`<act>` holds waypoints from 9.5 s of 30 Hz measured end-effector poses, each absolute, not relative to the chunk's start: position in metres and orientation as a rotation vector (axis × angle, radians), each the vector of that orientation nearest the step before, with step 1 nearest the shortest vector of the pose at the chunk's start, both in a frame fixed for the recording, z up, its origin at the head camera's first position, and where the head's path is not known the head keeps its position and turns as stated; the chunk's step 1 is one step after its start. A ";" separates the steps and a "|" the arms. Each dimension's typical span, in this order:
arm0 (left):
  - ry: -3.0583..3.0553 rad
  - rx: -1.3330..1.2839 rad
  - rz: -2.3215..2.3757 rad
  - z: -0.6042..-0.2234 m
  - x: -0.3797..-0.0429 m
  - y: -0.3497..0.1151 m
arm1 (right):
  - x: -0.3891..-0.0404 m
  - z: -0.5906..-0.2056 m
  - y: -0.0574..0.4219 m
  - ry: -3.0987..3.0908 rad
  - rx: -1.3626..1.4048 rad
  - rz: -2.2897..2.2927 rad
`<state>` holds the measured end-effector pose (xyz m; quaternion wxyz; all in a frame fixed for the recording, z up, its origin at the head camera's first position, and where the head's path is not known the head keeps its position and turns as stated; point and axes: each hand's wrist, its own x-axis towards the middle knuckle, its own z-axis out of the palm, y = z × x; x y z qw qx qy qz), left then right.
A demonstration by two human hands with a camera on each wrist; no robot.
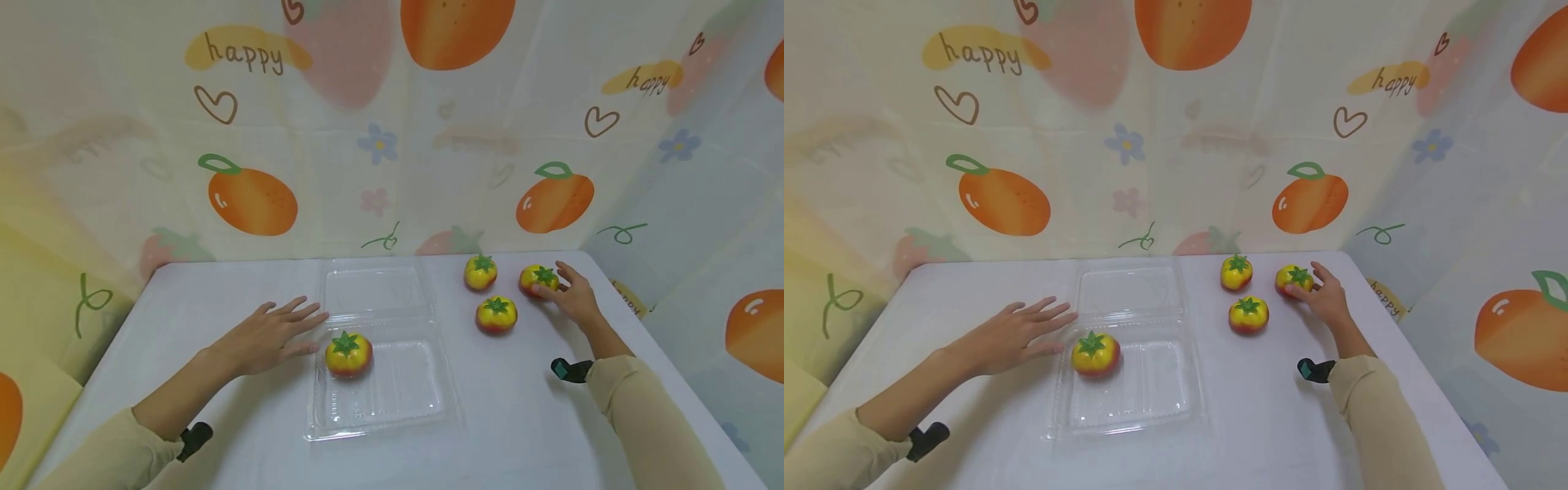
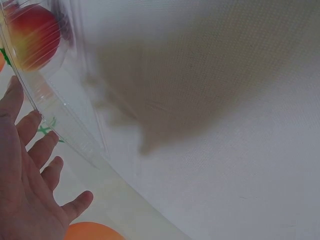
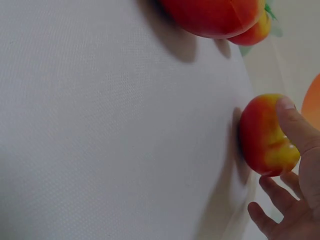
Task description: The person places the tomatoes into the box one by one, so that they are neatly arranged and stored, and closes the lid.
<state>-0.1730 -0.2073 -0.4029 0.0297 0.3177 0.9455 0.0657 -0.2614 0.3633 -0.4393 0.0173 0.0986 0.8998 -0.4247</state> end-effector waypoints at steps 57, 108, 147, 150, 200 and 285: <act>2.915 1.018 0.172 -0.398 -0.172 -0.207 | -0.260 -0.371 0.322 2.986 -0.202 -0.996; 2.919 1.028 0.186 -0.400 -0.172 -0.208 | -0.165 -0.358 0.113 2.377 -1.167 -0.600; 2.916 1.030 0.206 -0.398 -0.171 -0.207 | -0.152 -0.380 0.070 2.289 -1.237 -0.429; 2.914 1.030 0.210 -0.397 -0.170 -0.207 | -0.151 -0.379 0.071 2.293 -1.218 -0.416; 2.898 1.022 0.216 -0.398 -0.171 -0.207 | -0.251 -0.351 0.293 2.569 -0.541 -0.852; 2.890 1.045 0.164 -0.393 -0.172 -0.206 | -0.223 -0.337 0.209 2.558 -0.880 -0.894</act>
